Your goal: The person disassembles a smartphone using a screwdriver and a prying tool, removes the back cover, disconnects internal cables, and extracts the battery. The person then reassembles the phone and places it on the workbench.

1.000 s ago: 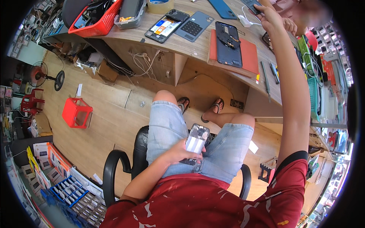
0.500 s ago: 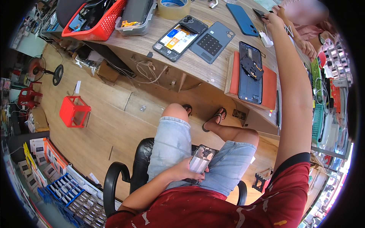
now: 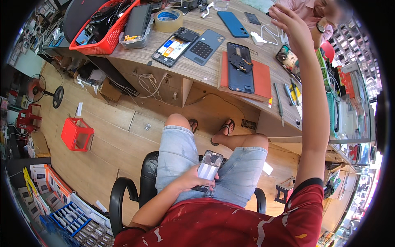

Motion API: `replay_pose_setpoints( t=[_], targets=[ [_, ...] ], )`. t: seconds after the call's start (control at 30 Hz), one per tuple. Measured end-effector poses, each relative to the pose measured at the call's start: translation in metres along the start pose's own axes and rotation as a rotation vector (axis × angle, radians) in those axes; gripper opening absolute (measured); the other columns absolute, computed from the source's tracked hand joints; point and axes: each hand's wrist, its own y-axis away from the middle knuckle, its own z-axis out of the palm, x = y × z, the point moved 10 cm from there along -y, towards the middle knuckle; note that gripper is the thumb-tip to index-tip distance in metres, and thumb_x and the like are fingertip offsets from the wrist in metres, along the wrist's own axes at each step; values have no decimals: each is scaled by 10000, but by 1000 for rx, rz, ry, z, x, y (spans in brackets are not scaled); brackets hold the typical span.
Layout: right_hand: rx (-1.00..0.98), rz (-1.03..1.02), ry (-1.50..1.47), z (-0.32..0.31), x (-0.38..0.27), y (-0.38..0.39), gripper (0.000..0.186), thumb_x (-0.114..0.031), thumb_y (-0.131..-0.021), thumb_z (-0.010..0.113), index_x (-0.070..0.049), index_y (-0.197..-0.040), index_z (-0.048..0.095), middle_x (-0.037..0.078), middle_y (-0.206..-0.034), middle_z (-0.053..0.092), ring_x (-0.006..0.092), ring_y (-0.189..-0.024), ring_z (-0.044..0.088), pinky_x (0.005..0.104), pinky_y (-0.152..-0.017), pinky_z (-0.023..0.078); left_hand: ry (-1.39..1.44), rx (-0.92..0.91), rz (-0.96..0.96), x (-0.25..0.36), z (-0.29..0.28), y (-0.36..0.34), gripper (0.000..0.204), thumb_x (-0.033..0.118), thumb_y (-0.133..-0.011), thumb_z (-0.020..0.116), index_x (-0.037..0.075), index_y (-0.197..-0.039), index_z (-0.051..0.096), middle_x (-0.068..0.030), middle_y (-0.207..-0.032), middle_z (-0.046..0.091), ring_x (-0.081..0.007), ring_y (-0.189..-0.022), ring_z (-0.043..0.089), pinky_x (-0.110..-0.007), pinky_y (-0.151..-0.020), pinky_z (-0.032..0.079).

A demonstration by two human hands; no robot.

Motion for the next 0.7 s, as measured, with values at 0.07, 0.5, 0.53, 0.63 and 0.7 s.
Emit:
replay_pose_setpoints(
  t=[0.07,0.5,0.53,0.63,0.7],
  targets=[
    [-37,-127,175,10,-62,77,461,-161,-1084,702,65,-1481,647,168,-1419,720,244,-1286,701,376,-1115,553,26,8,43,8,4,1,441,11,-902,851,-17,-1311,688,-136,-1143,776,-259,-980,801,-409,-891,652],
    [-298,93,133,61,-17,448,418,-111,-896,899,-22,-1293,803,233,-1529,652,389,-1296,718,469,-1063,588,54,-29,168,59,55,7,623,23,-852,860,-43,-1422,617,-183,-1345,695,-317,-1201,750,-551,-1021,667],
    [-306,73,115,63,-12,455,473,-231,-890,923,-34,-1305,810,271,-1640,532,426,-1447,608,532,-1135,542,64,-65,177,63,66,7,630,-1,-865,850,-30,-1445,606,-170,-1351,695,-305,-1219,743,-534,-1034,663],
    [-250,9,-8,63,-15,466,554,-367,-880,930,-32,-1305,812,303,-1666,476,463,-1548,490,602,-1196,474,26,-136,205,72,92,8,669,-29,-868,848,-18,-1485,589,-159,-1372,695,-295,-1249,733,-520,-1052,656],
    [-214,-3,-56,63,-12,470,616,-447,-879,921,-24,-1311,800,308,-1694,424,484,-1555,470,631,-1220,433,-31,-173,226,75,103,9,680,-19,-880,843,-19,-1504,574,-162,-1385,694,-300,-1257,731,-523,-1055,654]
  ],
)
